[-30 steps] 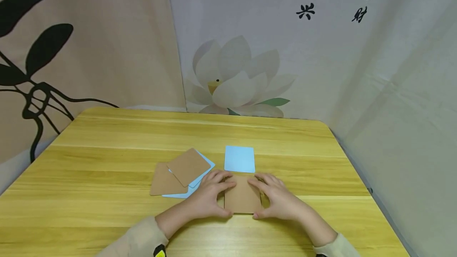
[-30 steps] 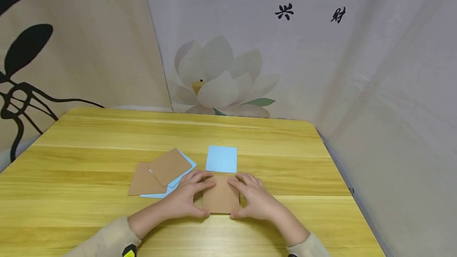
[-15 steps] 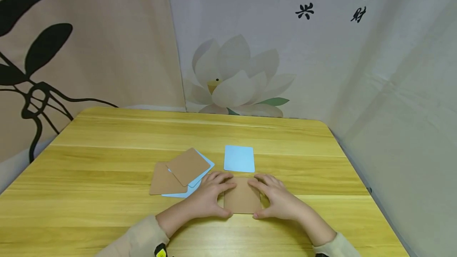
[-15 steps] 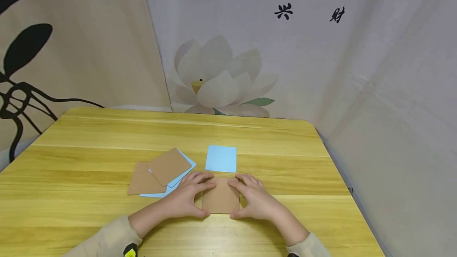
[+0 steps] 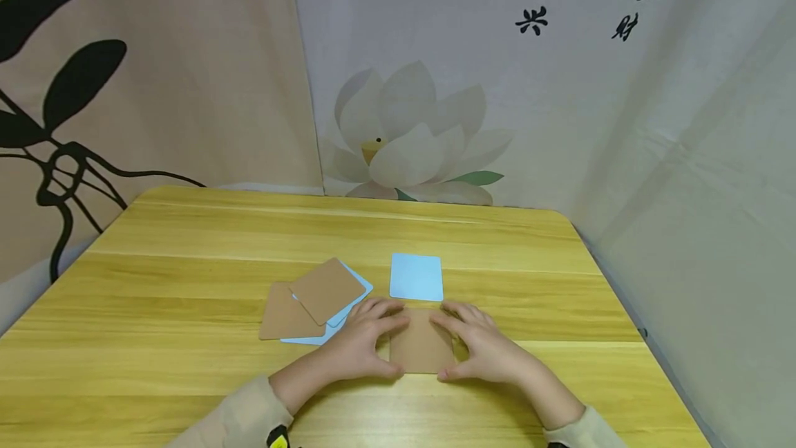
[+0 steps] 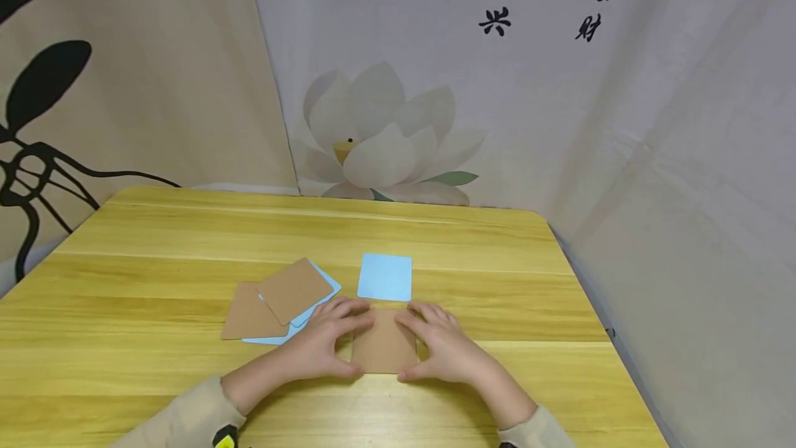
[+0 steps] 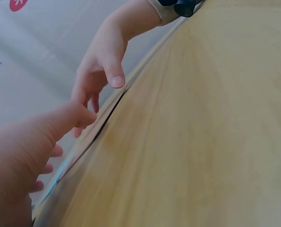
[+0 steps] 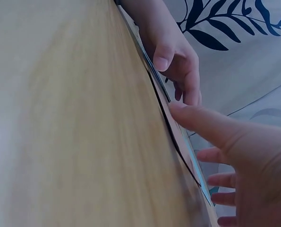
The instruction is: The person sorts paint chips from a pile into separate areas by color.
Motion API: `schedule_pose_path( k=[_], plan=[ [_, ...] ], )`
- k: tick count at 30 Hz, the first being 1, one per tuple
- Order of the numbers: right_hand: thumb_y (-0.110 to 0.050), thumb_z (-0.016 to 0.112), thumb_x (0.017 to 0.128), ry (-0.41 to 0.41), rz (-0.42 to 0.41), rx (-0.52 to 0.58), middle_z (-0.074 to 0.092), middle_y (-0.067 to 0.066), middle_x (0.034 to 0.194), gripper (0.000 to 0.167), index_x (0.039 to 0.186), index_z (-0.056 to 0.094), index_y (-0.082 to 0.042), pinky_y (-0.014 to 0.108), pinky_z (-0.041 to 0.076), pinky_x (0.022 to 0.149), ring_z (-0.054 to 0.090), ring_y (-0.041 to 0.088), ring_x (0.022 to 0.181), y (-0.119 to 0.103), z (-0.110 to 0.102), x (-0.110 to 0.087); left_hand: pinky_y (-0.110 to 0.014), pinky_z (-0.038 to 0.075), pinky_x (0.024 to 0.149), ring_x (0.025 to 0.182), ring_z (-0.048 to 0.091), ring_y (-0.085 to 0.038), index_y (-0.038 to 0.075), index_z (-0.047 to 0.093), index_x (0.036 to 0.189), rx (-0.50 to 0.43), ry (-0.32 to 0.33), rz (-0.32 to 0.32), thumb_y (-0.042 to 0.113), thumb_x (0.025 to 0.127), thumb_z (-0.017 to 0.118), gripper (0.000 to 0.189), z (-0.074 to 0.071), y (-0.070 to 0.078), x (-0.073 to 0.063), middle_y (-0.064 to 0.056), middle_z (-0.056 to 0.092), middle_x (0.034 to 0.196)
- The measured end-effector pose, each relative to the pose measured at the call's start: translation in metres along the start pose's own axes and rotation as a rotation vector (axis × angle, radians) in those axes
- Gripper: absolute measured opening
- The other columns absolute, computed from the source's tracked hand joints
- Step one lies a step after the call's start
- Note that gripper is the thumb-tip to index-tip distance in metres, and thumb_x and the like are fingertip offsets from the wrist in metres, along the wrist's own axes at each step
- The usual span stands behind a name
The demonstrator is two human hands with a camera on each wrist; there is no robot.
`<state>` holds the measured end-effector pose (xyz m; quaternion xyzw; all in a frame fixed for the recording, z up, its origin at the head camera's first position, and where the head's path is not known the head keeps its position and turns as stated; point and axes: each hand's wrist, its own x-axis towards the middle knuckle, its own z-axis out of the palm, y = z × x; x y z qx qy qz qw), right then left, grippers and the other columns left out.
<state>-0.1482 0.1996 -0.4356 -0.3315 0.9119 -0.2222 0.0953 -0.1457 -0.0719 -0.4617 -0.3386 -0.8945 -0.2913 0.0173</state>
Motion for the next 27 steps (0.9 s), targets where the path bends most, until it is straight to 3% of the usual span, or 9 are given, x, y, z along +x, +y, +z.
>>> schedule_pose_path(
  k=[10,18,27],
  plan=[
    [-0.052,0.077,0.074,0.083,0.008,0.051,0.028,0.006,0.154,0.080,0.142,0.047,-0.023,0.063,0.017,0.105,0.021,0.034,0.138,-0.001,-0.002,0.009,-0.060,0.016,0.105,0.134,0.029,-0.028,0.014,0.060,0.132,-0.042,0.081,-0.047,0.046,0.067,0.082,0.075,-0.009,-0.005,-0.004,-0.004,0.041,0.145],
    [-0.047,0.079,0.073,0.145,-0.035,0.062,0.029,0.008,0.153,0.080,0.142,0.048,-0.021,0.063,0.017,0.105,0.021,0.032,0.138,-0.003,-0.001,0.026,-0.059,0.014,0.105,0.132,0.029,-0.028,0.009,0.059,0.131,-0.058,0.169,-0.088,0.037,0.068,0.083,0.073,-0.023,-0.022,-0.017,-0.007,0.043,0.144],
    [-0.045,0.080,0.074,0.156,-0.119,0.043,0.032,0.008,0.151,0.079,0.141,0.050,-0.019,0.058,0.014,0.106,0.022,0.031,0.138,-0.009,0.001,0.051,-0.063,0.018,0.100,0.128,0.033,-0.035,0.006,0.063,0.127,0.005,0.335,-0.118,0.032,0.067,0.086,0.069,-0.037,-0.042,-0.033,-0.013,0.048,0.138]
  ],
)
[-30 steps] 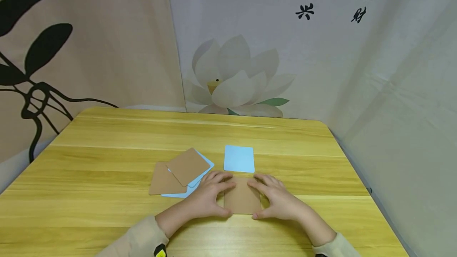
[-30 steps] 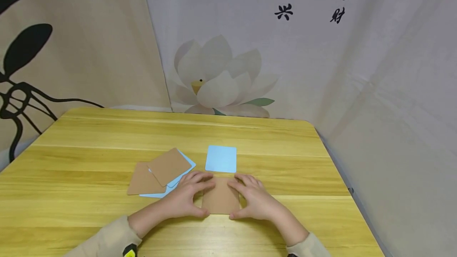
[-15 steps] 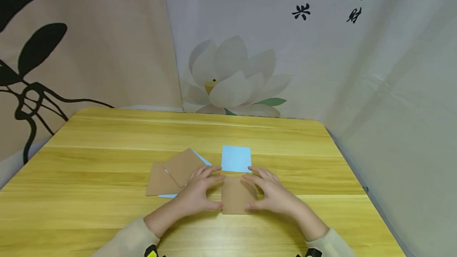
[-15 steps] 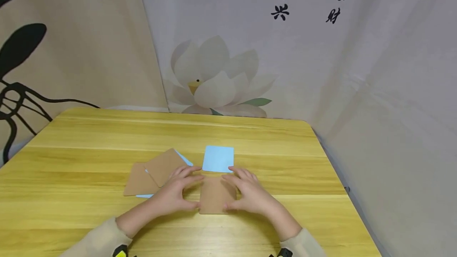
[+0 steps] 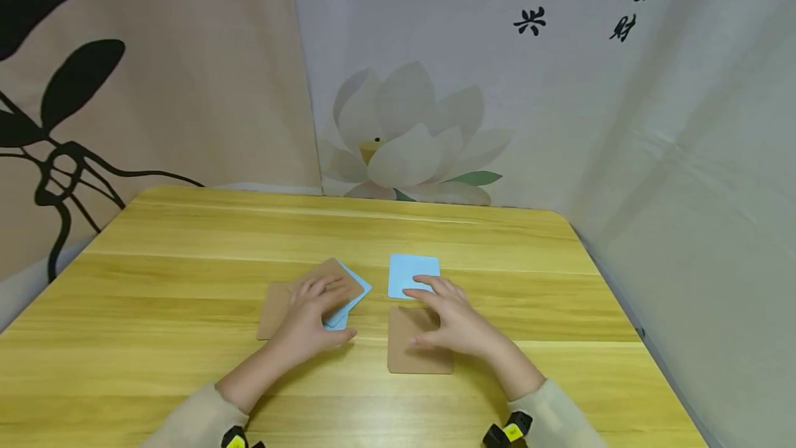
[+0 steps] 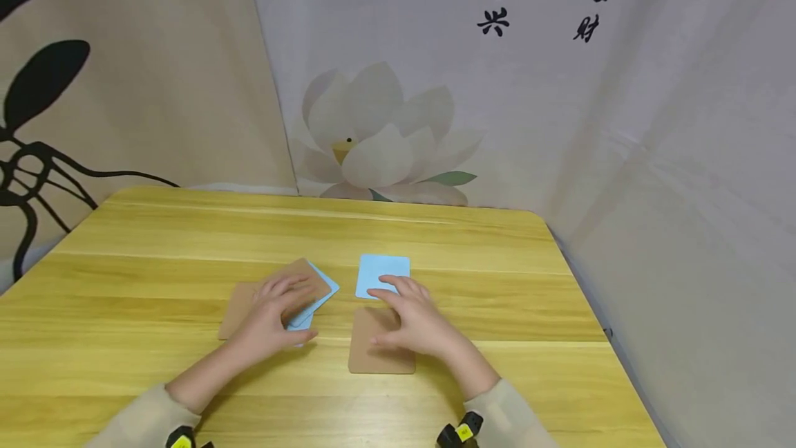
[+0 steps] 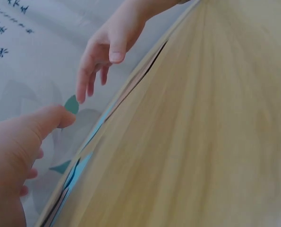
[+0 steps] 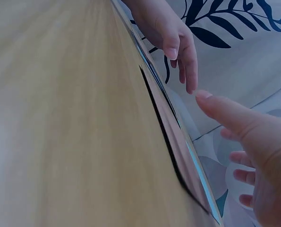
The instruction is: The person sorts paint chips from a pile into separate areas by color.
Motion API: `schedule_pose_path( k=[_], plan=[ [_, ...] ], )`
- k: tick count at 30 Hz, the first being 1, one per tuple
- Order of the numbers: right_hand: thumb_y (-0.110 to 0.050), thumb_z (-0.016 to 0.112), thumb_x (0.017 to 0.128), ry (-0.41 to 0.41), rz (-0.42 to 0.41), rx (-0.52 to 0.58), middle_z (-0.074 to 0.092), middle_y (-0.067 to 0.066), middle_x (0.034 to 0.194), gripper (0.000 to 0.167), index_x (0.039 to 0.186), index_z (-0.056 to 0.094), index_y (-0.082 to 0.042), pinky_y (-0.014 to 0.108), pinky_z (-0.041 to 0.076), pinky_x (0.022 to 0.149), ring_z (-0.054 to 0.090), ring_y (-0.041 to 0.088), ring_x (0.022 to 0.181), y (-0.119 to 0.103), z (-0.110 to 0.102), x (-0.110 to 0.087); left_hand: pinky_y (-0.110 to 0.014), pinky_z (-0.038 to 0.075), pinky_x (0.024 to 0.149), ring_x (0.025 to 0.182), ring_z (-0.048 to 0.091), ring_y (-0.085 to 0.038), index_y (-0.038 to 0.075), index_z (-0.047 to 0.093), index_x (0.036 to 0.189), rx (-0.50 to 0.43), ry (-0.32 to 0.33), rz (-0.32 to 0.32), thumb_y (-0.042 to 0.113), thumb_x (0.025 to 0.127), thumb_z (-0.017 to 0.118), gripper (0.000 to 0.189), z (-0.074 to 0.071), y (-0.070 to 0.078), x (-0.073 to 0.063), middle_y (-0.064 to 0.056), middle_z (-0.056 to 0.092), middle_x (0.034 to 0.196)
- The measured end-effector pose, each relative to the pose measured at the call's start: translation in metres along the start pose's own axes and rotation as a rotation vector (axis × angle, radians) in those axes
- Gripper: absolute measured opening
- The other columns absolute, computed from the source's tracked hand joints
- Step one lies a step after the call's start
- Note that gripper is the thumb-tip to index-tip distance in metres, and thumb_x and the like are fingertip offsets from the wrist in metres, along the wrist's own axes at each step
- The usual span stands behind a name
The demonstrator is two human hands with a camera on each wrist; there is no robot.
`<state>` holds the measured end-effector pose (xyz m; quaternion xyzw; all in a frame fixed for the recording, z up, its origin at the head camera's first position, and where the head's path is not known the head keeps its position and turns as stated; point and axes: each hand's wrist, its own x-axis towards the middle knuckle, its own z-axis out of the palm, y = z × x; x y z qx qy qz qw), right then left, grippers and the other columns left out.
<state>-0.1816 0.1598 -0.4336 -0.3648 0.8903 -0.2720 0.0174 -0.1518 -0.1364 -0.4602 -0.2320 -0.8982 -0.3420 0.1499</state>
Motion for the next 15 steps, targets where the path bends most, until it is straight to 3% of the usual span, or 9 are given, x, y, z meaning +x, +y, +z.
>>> schedule_pose_path(
  k=[7,15],
  plan=[
    [-0.043,0.080,0.076,-0.011,-0.047,0.007,0.032,0.009,0.151,0.077,0.141,0.049,-0.017,0.058,0.013,0.107,0.022,0.027,0.137,-0.005,0.003,0.017,-0.060,0.021,0.099,0.128,0.033,-0.037,0.004,0.061,0.128,0.045,0.043,-0.100,0.035,0.069,0.085,0.071,-0.011,-0.006,-0.005,-0.015,0.045,0.141],
    [-0.040,0.079,0.077,-0.031,-0.095,0.002,0.030,0.005,0.152,0.075,0.141,0.048,-0.018,0.055,0.018,0.107,0.021,0.025,0.139,-0.015,0.003,0.043,-0.062,0.015,0.101,0.127,0.031,-0.041,0.003,0.059,0.130,0.094,0.052,-0.207,0.035,0.068,0.086,0.075,-0.020,-0.012,-0.010,-0.019,0.045,0.139]
  ],
)
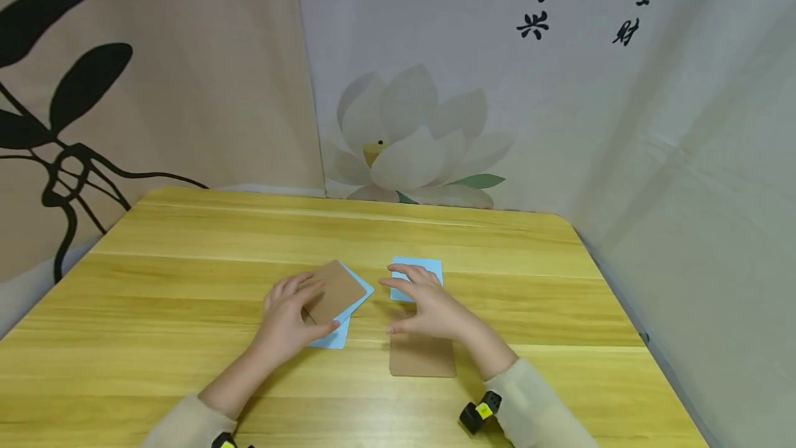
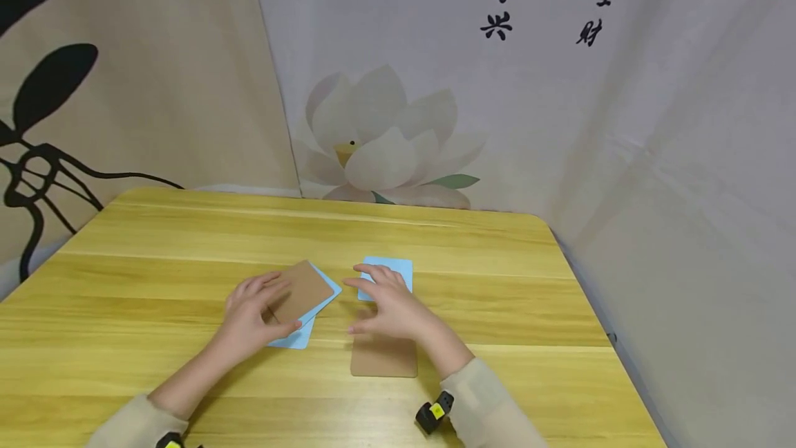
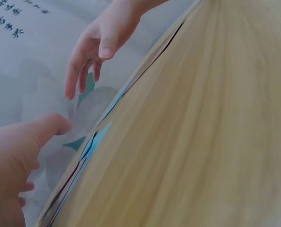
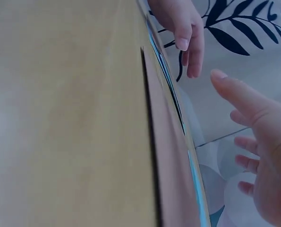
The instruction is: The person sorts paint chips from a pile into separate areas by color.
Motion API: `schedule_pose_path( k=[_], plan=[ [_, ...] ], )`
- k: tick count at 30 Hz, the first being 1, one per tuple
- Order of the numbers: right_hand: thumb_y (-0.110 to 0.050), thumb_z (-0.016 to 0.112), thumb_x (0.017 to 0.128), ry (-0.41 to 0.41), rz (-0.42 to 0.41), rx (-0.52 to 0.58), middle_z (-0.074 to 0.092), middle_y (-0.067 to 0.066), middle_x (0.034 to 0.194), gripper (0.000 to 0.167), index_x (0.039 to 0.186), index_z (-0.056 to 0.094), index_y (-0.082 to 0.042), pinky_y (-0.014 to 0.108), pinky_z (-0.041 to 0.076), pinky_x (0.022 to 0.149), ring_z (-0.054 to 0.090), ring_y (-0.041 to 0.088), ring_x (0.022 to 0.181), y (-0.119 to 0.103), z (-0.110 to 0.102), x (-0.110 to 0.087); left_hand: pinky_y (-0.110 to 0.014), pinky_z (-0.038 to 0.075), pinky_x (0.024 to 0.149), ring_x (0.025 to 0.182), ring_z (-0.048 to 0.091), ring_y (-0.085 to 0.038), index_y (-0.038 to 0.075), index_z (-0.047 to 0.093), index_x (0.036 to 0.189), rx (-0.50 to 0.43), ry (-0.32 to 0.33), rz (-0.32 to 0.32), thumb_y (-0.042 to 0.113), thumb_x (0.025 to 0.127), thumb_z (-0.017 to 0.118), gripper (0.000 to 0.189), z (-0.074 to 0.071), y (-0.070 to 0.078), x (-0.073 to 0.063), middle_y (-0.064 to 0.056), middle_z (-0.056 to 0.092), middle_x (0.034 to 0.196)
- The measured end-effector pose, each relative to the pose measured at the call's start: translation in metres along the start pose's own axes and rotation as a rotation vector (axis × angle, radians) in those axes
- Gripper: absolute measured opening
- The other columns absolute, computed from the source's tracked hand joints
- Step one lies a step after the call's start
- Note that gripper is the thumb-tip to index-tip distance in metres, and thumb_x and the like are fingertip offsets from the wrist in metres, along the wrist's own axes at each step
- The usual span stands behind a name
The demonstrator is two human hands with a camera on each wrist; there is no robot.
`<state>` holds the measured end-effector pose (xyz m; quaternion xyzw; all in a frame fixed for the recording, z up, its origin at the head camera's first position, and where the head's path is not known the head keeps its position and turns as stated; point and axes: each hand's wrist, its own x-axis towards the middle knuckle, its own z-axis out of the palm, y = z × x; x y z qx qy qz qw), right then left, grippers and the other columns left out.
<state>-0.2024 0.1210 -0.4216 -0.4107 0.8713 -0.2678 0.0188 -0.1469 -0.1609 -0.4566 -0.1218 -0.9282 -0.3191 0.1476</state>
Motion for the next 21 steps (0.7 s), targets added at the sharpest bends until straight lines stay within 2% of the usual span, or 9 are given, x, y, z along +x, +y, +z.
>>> schedule_pose_path(
  k=[6,12,21],
  plan=[
    [-0.042,0.079,0.077,-0.066,-0.020,-0.020,0.029,0.008,0.152,0.078,0.143,0.047,-0.017,0.056,0.017,0.107,0.020,0.028,0.139,-0.004,0.001,0.020,-0.063,0.014,0.100,0.127,0.028,-0.043,0.001,0.058,0.130,0.027,0.005,-0.047,0.036,0.068,0.086,0.077,-0.005,-0.004,-0.003,-0.022,0.043,0.139],
    [-0.042,0.079,0.076,-0.124,-0.031,-0.032,0.028,0.009,0.153,0.080,0.144,0.045,-0.016,0.055,0.015,0.109,0.020,0.026,0.139,-0.005,0.001,0.041,-0.062,0.015,0.098,0.127,0.027,-0.044,0.002,0.057,0.131,0.043,0.007,-0.085,0.040,0.067,0.085,0.079,-0.007,-0.007,-0.005,-0.022,0.043,0.139],
    [-0.046,0.078,0.077,-0.206,-0.012,-0.047,0.028,0.007,0.154,0.082,0.146,0.042,-0.020,0.056,0.015,0.109,0.019,0.028,0.140,-0.007,0.006,0.068,-0.063,0.014,0.098,0.128,0.024,-0.047,-0.001,0.053,0.133,0.047,-0.027,-0.133,0.048,0.068,0.083,0.087,-0.006,-0.012,-0.004,-0.025,0.039,0.141]
  ],
)
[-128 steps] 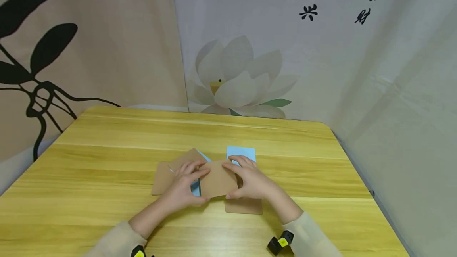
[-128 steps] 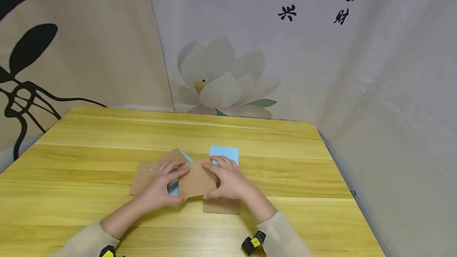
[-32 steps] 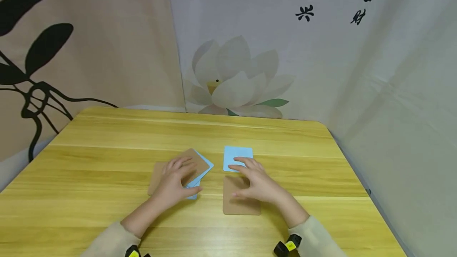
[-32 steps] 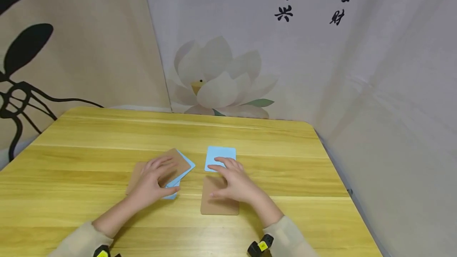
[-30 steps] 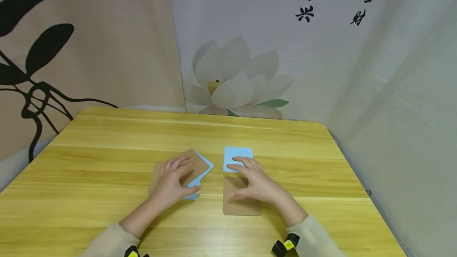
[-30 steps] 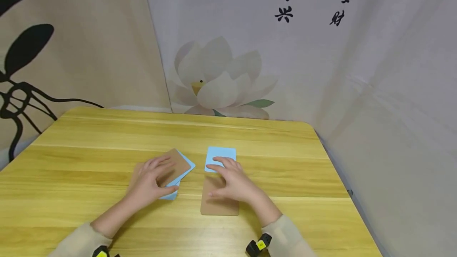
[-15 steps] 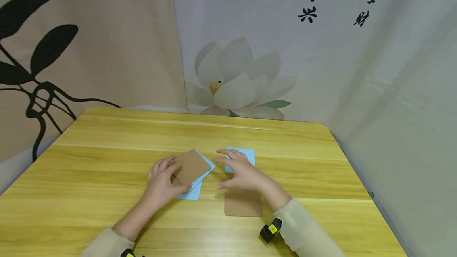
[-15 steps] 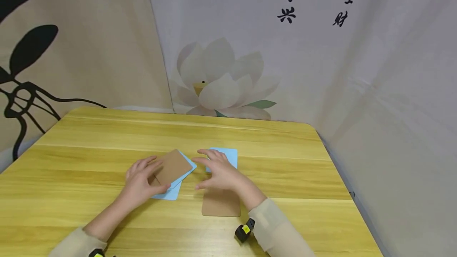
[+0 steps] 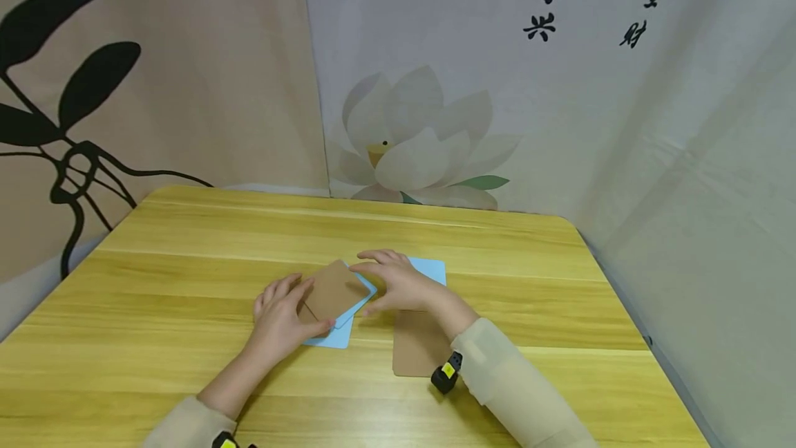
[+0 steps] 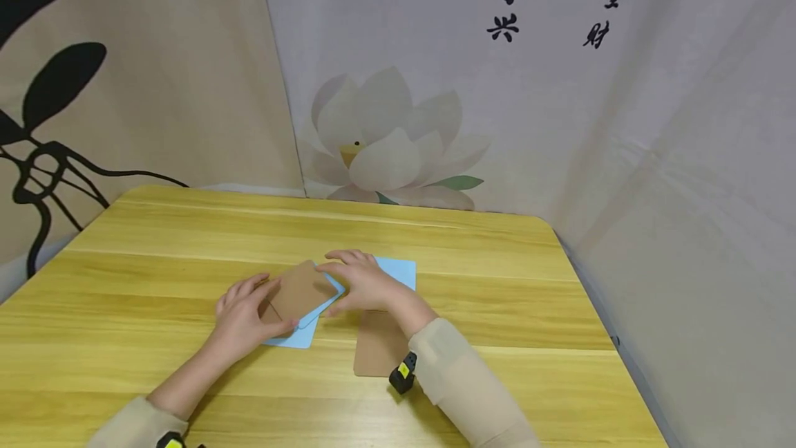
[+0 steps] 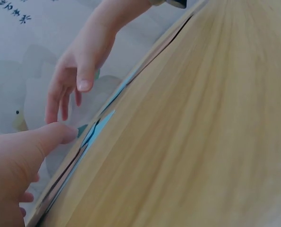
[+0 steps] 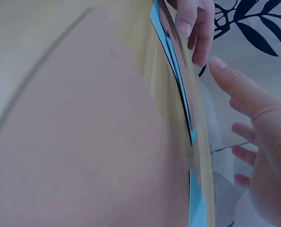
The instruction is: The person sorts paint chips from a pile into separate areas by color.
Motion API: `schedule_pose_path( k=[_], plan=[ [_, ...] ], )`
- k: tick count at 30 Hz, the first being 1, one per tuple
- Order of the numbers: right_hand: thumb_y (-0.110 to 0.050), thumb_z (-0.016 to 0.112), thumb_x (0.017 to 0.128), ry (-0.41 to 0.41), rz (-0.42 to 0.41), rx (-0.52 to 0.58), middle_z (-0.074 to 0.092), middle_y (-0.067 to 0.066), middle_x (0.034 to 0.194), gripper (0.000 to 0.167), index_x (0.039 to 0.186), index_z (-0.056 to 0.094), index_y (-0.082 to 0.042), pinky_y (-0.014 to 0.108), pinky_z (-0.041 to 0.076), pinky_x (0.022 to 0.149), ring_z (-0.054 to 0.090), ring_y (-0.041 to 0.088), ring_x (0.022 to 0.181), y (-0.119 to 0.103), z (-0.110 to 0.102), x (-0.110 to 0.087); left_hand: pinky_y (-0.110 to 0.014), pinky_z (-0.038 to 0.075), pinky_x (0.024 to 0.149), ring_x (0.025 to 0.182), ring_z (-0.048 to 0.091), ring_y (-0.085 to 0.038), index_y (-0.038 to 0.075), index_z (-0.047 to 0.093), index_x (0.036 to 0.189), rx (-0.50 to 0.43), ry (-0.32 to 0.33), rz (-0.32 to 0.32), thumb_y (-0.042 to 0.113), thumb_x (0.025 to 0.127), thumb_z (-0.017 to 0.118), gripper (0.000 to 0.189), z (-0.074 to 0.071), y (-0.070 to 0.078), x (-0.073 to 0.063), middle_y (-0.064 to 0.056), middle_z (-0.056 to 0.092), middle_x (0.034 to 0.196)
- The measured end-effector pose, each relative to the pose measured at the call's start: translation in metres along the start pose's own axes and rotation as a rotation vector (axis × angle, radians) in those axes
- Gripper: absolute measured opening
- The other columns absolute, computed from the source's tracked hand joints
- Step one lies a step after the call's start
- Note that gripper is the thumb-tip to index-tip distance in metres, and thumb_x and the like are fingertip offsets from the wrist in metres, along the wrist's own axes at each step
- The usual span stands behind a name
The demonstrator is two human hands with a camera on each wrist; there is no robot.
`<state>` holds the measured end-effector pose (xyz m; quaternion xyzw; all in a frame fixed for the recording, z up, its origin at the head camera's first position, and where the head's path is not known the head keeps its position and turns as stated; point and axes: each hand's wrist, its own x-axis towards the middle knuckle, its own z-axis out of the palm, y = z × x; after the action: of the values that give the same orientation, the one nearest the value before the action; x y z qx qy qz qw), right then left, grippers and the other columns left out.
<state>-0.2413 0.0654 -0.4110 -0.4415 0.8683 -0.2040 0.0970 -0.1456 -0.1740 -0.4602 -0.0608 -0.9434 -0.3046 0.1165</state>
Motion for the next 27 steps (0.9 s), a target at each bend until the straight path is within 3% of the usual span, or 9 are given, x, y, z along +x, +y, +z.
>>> schedule_pose_path(
  k=[17,27],
  plan=[
    [-0.053,0.076,0.075,-0.113,0.062,-0.054,0.022,0.001,0.156,0.089,0.150,0.035,-0.026,0.052,0.015,0.110,0.017,0.024,0.142,-0.001,0.009,0.036,-0.063,0.013,0.099,0.128,0.024,-0.048,-0.003,0.049,0.136,0.023,-0.044,-0.008,0.053,0.068,0.081,0.094,0.002,-0.001,0.000,-0.026,0.036,0.142],
    [-0.053,0.078,0.072,-0.169,0.133,-0.015,0.018,-0.001,0.158,0.093,0.150,0.033,-0.030,0.052,0.012,0.111,0.013,0.026,0.143,0.000,0.007,0.046,-0.064,0.014,0.098,0.127,0.027,-0.046,-0.002,0.050,0.135,0.051,-0.044,0.000,0.052,0.068,0.081,0.092,0.003,-0.003,0.001,-0.026,0.038,0.141]
  ],
)
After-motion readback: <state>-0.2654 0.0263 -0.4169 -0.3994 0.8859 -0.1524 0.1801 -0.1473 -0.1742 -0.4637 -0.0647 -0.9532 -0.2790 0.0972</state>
